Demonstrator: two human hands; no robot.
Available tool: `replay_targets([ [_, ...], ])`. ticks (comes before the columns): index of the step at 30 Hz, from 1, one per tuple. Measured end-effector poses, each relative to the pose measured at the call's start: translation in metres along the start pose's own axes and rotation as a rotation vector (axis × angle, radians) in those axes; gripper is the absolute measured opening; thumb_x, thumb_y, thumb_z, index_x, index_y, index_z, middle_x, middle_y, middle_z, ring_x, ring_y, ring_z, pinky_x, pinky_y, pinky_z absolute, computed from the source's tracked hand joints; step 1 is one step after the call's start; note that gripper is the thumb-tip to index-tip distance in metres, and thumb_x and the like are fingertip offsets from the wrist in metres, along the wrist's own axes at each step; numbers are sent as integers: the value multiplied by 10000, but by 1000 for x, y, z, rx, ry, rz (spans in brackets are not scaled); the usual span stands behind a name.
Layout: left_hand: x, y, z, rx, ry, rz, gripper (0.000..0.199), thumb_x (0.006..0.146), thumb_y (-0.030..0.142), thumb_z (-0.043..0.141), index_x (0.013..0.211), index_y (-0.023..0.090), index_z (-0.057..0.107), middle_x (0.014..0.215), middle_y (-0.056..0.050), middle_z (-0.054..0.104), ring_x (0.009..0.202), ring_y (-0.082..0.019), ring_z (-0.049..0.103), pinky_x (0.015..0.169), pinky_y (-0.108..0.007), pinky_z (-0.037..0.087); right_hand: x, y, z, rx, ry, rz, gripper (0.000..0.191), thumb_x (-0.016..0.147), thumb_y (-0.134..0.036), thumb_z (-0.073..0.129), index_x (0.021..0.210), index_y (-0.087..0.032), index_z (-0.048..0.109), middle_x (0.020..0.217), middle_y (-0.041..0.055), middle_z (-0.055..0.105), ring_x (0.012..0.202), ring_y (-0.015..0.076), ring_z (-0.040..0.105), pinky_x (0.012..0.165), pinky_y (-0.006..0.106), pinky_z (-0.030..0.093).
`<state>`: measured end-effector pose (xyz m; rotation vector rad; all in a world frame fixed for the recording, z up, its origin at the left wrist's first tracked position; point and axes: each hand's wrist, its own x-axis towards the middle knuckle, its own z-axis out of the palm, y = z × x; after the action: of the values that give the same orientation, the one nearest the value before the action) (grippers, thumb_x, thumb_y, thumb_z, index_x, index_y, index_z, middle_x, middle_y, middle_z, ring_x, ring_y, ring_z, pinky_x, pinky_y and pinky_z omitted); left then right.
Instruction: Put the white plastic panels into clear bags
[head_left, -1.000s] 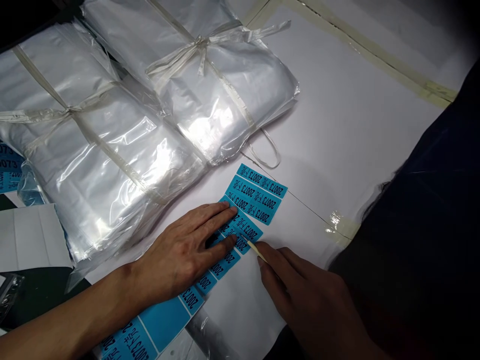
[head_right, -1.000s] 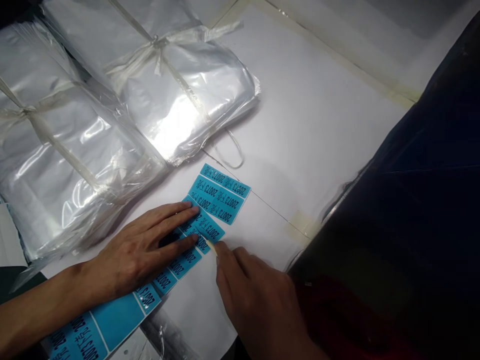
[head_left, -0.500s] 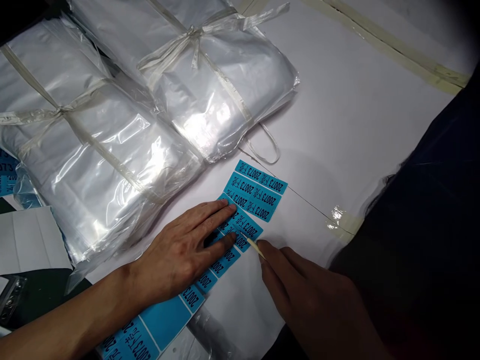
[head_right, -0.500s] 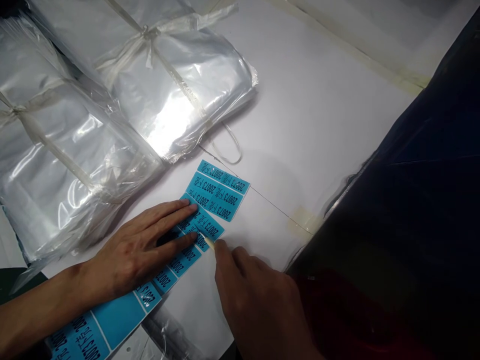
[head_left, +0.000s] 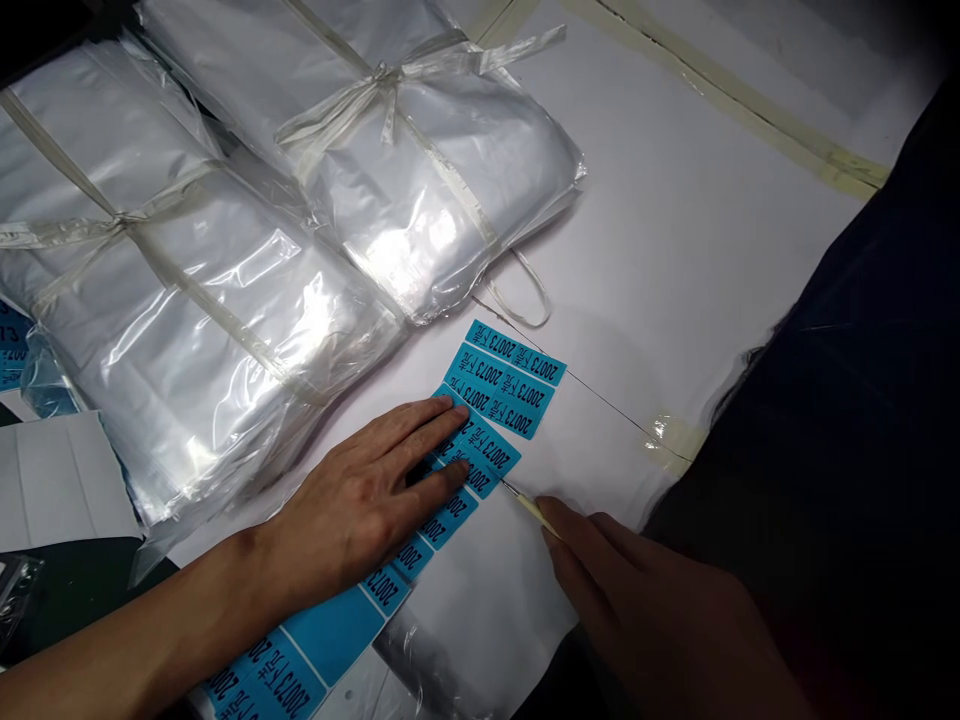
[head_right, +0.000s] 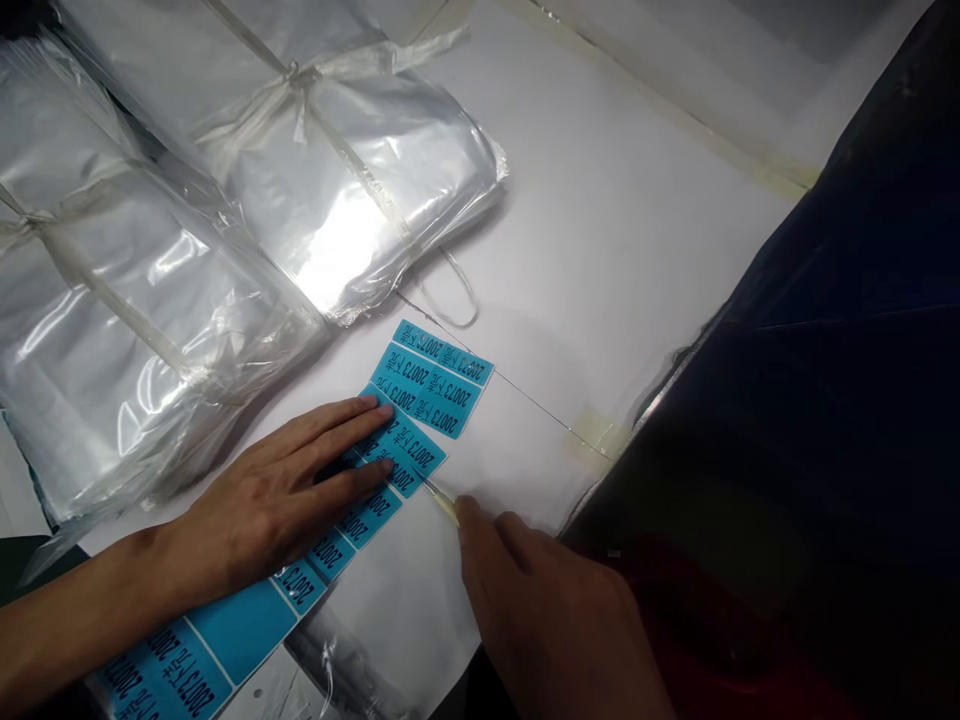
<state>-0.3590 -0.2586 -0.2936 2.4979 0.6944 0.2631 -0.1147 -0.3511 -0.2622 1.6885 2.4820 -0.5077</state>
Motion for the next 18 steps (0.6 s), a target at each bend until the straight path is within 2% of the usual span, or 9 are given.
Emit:
replay_targets([
  [2, -1, -1, -1, -26, -2, -16, 336, 900, 87, 474, 1235, 83, 502, 1425, -157, 386, 1369, -264, 246, 1112, -448, 349, -5, -1, 4, 58, 10, 36, 359, 912, -220, 321, 1192, -213, 546, 817, 15, 706, 509, 139, 634, 367, 235, 440],
  [4, -1, -4, -2, -36, -5, -25, 356, 893, 83, 487, 1248, 61, 476, 1427, -155, 384, 1373, -248, 236, 1128, -432, 334, -7, -5, 8, 145, 5, 69, 341, 937, -266, 350, 1231, -239, 521, 862, 8, 703, 549, 120, 640, 416, 214, 464],
  [6, 0, -7, -3, -25, -5, -16, 345, 886, 100, 510, 1229, 65, 488, 1414, -156, 399, 1374, -260, 229, 1120, -444, 346, -5, -13, 12, 235, -1, 72, 355, 944, -254, 344, 1257, -234, 512, 934, 22, 696, 616, 113, 649, 466, 201, 481],
  [9, 1, -10, -3, -11, 25, 0, 320, 883, 140, 537, 1199, 93, 513, 1365, -133, 465, 1356, -268, 269, 1105, -465, 364, 5, -26, 17, 325, 84, 115, 345, 937, -240, 387, 1244, -213, 543, 907, 37, 683, 635, 110, 632, 525, 197, 492],
  [12, 3, -11, -2, -22, 35, -14, 308, 887, 175, 541, 1187, 108, 523, 1329, -112, 504, 1323, -249, 333, 1102, -457, 367, 14, -34, 19, 361, 168, 139, 316, 916, -232, 464, 1207, -200, 582, 829, 33, 673, 628, 110, 616, 577, 202, 496],
  [15, 3, -11, -2, -43, 21, -36, 300, 891, 192, 536, 1181, 115, 530, 1335, -102, 498, 1319, -235, 334, 1108, -445, 357, 19, -34, 18, 350, 189, 109, 294, 910, -192, 476, 1171, -178, 611, 781, 29, 679, 577, 99, 594, 605, 207, 490],
  [18, 2, -12, -3, -67, 19, -46, 297, 897, 206, 529, 1182, 123, 530, 1340, -96, 493, 1321, -225, 328, 1106, -443, 357, 20, -32, 14, 316, 195, 81, 289, 920, -193, 455, 1152, -170, 624, 776, 34, 691, 533, 91, 578, 548, 202, 462],
])
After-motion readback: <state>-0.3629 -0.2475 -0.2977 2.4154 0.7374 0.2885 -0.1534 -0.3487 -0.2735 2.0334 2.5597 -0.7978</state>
